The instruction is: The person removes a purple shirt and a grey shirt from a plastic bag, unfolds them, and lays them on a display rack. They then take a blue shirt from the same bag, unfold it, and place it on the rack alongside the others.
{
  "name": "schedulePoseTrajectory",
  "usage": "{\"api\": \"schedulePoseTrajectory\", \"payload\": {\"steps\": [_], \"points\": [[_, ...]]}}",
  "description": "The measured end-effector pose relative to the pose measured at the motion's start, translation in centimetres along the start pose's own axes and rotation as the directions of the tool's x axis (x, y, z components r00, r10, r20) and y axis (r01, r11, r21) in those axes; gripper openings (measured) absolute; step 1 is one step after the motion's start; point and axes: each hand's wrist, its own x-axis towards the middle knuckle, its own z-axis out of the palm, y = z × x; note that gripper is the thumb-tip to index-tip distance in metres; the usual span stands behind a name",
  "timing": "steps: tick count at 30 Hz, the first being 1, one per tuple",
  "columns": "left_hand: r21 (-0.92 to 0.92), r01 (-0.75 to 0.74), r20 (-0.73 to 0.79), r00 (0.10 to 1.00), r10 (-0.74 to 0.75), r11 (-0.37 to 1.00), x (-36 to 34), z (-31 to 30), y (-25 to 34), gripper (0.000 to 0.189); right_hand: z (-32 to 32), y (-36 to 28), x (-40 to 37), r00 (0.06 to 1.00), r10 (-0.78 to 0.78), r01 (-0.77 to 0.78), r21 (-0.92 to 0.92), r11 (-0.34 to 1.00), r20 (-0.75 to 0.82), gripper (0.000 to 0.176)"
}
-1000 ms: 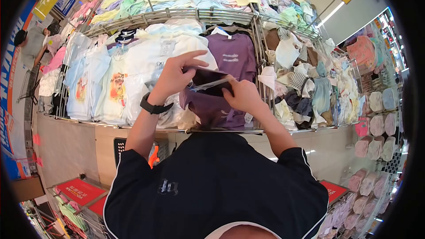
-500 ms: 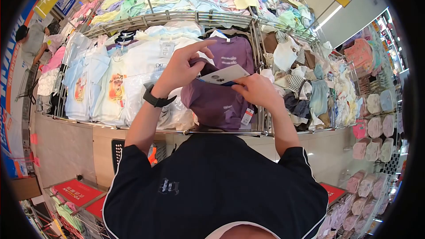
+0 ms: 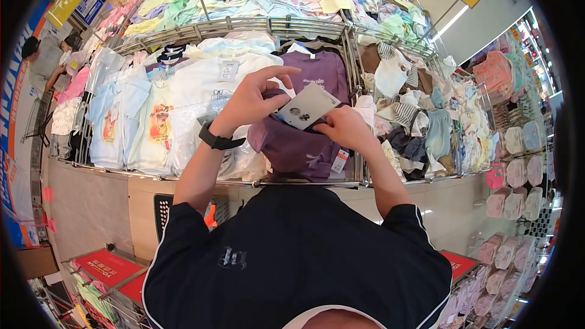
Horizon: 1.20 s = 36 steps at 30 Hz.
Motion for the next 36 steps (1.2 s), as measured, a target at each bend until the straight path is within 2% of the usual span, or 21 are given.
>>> {"api": "schedulePoseTrajectory", "payload": {"steps": [1, 3, 4, 7, 9, 10, 12, 13, 16, 19, 21, 22, 23, 24, 26, 27, 30, 31, 32, 34, 36], "points": [[-0.027, -0.003, -0.004, 1.000, 0.003, 1.000, 0.1, 0.0, 0.0, 0.045, 0.5, 0.4, 0.1, 0.999, 0.021, -0.024, -0.063, 0.998, -0.050, 0.020], [0.182, -0.017, 0.010, 1.000, 0.015, 0.983, 0.3, -0.1, 0.5, 0.039, 1.1, 1.1, 0.3, 0.987, 0.052, -0.080, -0.184, 0.980, -0.153, 0.020], [0.284, -0.024, 0.019, 1.000, 0.019, 0.959, 0.4, -0.2, 0.7, 0.036, 0.8, 0.5, 0.3, 0.973, 0.089, -0.114, -0.107, 0.988, -0.214, 0.018], [0.488, -0.346, 0.199, 0.938, 0.283, 0.802, 1.0, 0.0, -1.1, 0.022, 0.2, -1.1, 0.5, 0.912, 0.214, -0.178, 0.134, 0.975, -0.350, 0.014], [0.646, -0.276, 0.182, 0.961, 0.207, 0.712, 0.7, 0.5, -0.9, 0.012, 0.1, -1.2, 0.6, 0.868, 0.301, -0.193, 0.290, 0.937, -0.395, 0.012], [0.716, -0.240, 0.169, 0.971, 0.170, 0.655, 0.7, 0.7, -0.7, 0.008, -0.1, -1.0, 0.8, 0.831, 0.190, -0.107, 0.186, 0.977, -0.522, 0.013], [0.810, -0.230, 0.181, 0.973, 0.144, 0.539, 0.8, 0.7, -1.1, 0.012, -0.4, -0.6, 1.1, 0.699, -0.064, 0.032, -0.058, 0.998, -0.712, 0.015], [0.851, -0.224, 0.185, 0.974, 0.128, 0.476, 0.7, 0.6, -1.1, 0.014, -0.5, -0.8, 1.0, 0.715, -0.028, 0.016, -0.025, 1.000, -0.698, 0.014], [0.813, -0.266, 0.137, 0.952, 0.273, 0.518, 1.1, 1.3, -0.8, 0.026, -1.1, -2.1, 0.7, 0.770, 0.177, -0.043, 0.226, 0.973, -0.613, 0.012], [0.832, -0.155, -0.090, 0.910, 0.405, 0.533, 1.2, 0.6, -3.2, 0.031, -2.6, -2.4, 0.7, 0.687, 0.108, 0.142, 0.279, 0.950, -0.719, 0.010], [0.525, 0.143, -0.380, 0.921, 0.081, 0.839, 1.1, -0.4, -5.5, 0.026, -3.1, -1.7, 1.0, 0.596, -0.085, 0.250, 0.084, 0.964, -0.798, 0.010], [0.312, 0.288, -0.462, 0.879, -0.120, 0.905, 1.1, -0.7, -5.8, 0.024, -3.2, -1.3, 1.2, 0.543, -0.182, 0.293, -0.018, 0.956, -0.820, 0.010], [0.181, 0.252, -0.465, 0.874, -0.143, 0.951, 1.3, -0.9, -6.1, 0.011, -3.1, -1.3, 1.3, 0.581, -0.164, 0.309, 0.029, 0.951, -0.797, 0.011], [0.122, 0.181, -0.483, 0.870, -0.101, 0.976, 1.6, -1.0, -6.5, 0.011, -3.0, -1.3, 1.4, 0.617, -0.146, 0.321, 0.078, 0.944, -0.773, 0.012], [0.006, 0.028, -0.529, 0.848, -0.021, 1.000, 2.5, -0.3, -4.1, 0.013, -2.8, -1.6, 1.3, 0.764, 0.039, 0.235, 0.334, 0.913, -0.645, 0.014], [0.184, -0.074, -0.506, 0.848, 0.159, 0.980, 2.7, 0.6, -2.4, 0.021, -2.3, -1.4, 1.7, 0.767, 0.075, 0.241, 0.394, 0.887, -0.637, 0.017], [0.596, 0.014, -0.440, 0.842, 0.311, 0.803, 3.0, -1.3, 0.3, 0.024, -2.2, -0.6, 1.0, 0.764, 0.135, 0.093, 0.315, 0.944, -0.631, 0.019], [0.549, 0.052, -0.486, 0.832, 0.269, 0.834, 2.8, -2.2, 1.0, 0.029, -2.5, -0.8, 0.6, 0.769, 0.127, 0.113, 0.329, 0.937, -0.626, 0.020], [0.535, -0.009, -0.465, 0.831, 0.304, 0.845, 2.8, -2.6, 1.3, 0.028, -3.3, -1.4, 0.1, 0.770, 0.122, 0.133, 0.344, 0.929, -0.627, 0.022], [0.403, 0.039, -0.415, 0.898, 0.145, 0.914, 2.2, -1.6, 1.3, 0.033, -4.3, -2.3, -0.6, 0.794, 0.077, 0.161, 0.330, 0.930, -0.603, 0.026], [0.351, 0.011, -0.367, 0.922, 0.127, 0.936, 1.9, -0.3, 0.8, 0.034, -5.0, -2.8, -0.8, 0.836, -0.016, 0.193, 0.266, 0.945, -0.549, 0.034]]}}
